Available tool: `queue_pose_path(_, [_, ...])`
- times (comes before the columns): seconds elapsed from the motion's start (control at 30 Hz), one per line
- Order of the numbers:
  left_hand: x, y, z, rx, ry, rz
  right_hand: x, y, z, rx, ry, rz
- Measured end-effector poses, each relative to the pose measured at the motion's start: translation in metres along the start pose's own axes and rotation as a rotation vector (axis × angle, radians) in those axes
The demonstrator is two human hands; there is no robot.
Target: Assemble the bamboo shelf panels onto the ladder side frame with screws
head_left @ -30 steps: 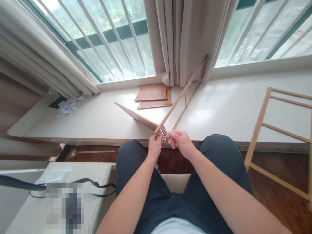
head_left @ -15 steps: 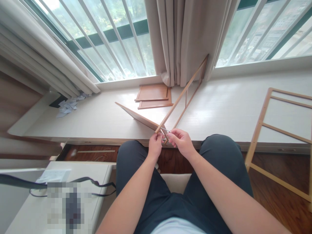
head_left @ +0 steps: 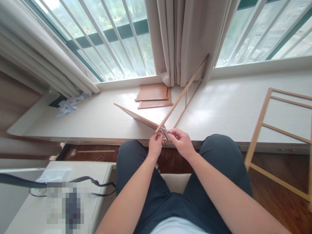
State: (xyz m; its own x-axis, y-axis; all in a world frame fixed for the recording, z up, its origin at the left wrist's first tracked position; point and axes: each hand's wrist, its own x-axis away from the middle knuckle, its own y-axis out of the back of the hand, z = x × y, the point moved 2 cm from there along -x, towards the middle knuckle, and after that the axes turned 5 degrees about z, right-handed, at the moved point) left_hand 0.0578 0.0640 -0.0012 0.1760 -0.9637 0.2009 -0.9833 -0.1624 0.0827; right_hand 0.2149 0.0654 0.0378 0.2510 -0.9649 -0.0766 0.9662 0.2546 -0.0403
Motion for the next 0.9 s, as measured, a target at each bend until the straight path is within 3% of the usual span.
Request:
queue_pose_path(0.43, [0.0017, 0.0001, -0.0016, -0.003, 0.008, -0.012, 0.0004, 0.0039, 0.0017, 0.092, 0.044, -0.104])
queue_pose_path(0.9, [0.0026, 0.0002, -0.003, -0.045, -0.009, -0.003, 0.0, 0.0042, -0.0032, 0.033, -0.039, -0.079])
